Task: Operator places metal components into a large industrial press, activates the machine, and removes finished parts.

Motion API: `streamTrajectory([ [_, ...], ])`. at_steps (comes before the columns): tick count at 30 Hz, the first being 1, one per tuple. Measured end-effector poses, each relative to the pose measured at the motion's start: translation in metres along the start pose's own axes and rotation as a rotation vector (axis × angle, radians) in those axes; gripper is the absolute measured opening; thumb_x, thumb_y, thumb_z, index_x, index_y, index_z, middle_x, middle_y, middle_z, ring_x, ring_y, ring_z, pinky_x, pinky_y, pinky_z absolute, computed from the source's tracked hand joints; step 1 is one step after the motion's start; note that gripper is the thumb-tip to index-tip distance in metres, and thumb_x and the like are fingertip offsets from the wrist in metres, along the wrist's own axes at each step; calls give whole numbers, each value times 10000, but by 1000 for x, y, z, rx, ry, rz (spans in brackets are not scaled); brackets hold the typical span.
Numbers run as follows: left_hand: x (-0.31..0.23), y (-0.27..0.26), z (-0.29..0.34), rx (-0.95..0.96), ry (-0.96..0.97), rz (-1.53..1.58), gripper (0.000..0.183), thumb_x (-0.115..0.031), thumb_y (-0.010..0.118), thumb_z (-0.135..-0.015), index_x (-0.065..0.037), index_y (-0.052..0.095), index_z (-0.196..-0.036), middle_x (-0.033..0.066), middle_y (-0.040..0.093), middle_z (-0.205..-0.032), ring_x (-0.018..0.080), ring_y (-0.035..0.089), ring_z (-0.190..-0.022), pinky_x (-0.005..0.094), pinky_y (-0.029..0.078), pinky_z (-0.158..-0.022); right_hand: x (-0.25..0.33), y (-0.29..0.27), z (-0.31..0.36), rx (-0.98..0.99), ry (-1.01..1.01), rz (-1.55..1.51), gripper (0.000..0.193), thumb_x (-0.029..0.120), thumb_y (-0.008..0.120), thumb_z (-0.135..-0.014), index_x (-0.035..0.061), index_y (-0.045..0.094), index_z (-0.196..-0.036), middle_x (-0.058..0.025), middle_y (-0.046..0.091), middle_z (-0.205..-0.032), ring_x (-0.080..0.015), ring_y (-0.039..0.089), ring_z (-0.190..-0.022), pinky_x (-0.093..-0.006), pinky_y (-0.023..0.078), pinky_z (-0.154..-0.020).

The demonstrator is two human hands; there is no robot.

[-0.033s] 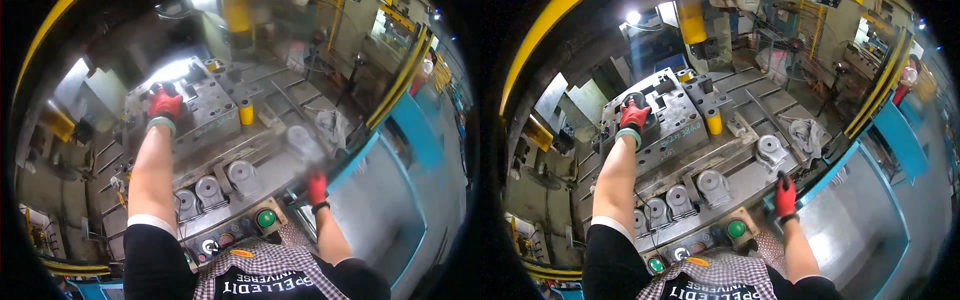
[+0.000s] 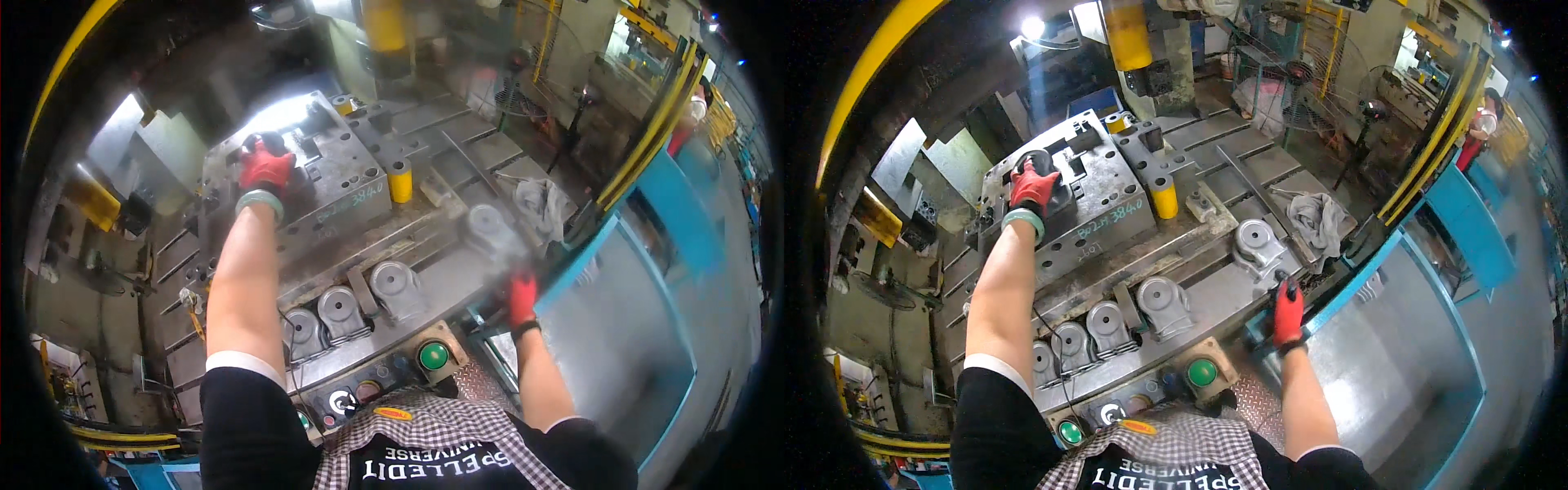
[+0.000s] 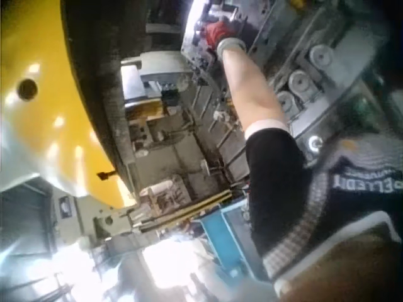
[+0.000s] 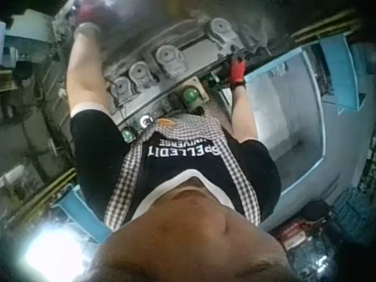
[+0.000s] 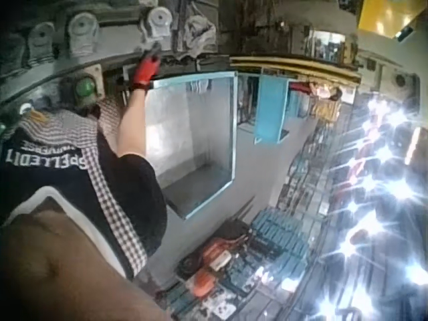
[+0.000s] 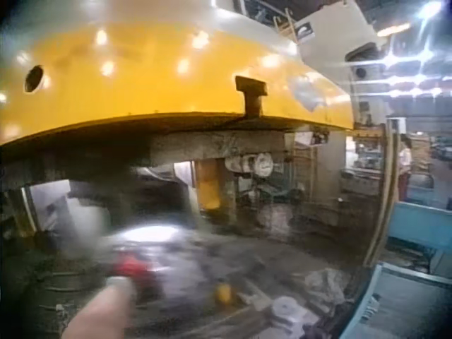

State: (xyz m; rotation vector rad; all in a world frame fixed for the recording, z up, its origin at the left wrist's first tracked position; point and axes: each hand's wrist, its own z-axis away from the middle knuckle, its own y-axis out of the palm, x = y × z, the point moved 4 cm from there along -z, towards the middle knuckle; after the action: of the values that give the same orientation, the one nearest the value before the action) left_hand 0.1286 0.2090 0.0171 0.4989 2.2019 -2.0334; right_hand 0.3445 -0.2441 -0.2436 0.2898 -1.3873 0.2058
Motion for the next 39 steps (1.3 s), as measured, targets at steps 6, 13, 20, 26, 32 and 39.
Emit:
streamTrajectory([
  [6,88,-25,-43,256,163,1158,524,-328,597,-791,-59,431,-1209,91,573,-1044,195,565,-899,307,463,-770,33,45,-85,-178,-774,1219,564,453,540,-786,102,463,-1221,-172,437,-1227,-320,432,-1098,-424,351,-912],
  [13,196,-74,138,238,485,1374,387,-236,449,-876,-23,451,-1199,91,522,-1125,170,546,-914,316,469,-740,2,76,-110,28,-573,1483,870,571,606,-649,123,306,-1331,-210,368,-1237,-400,394,-1076,-521,341,-874],
  [20,297,-65,284,22,-127,1176,452,-204,487,-833,0,421,-1231,79,565,-1011,153,574,-796,276,462,-714,-9,100,-32,78,-735,1533,890,510,650,-635,76,290,-1324,-203,434,-1154,-350,433,-1018,-447,384,-846],
  [26,373,16,301,57,-287,1239,472,-200,554,-827,-33,411,-1244,72,566,-1046,146,575,-855,263,464,-734,8,142,18,208,-740,1546,857,514,636,-644,96,312,-1318,-201,421,-1158,-351,435,-996,-450,377,-844],
  [32,325,65,259,-76,-40,440,626,-276,686,-684,-114,446,-1239,206,444,-1209,350,451,-1087,378,379,-917,2,140,40,293,-839,1239,623,424,575,-752,79,418,-1246,-216,420,-1209,-361,416,-1086,-444,357,-892],
  [39,315,103,253,-11,73,-53,737,-450,647,-662,-181,380,-1294,210,359,-1305,414,438,-1069,433,366,-917,-16,83,41,428,-31,278,451,407,399,-901,35,515,-1129,-121,538,-1083,-296,512,-953,-380,408,-849],
])
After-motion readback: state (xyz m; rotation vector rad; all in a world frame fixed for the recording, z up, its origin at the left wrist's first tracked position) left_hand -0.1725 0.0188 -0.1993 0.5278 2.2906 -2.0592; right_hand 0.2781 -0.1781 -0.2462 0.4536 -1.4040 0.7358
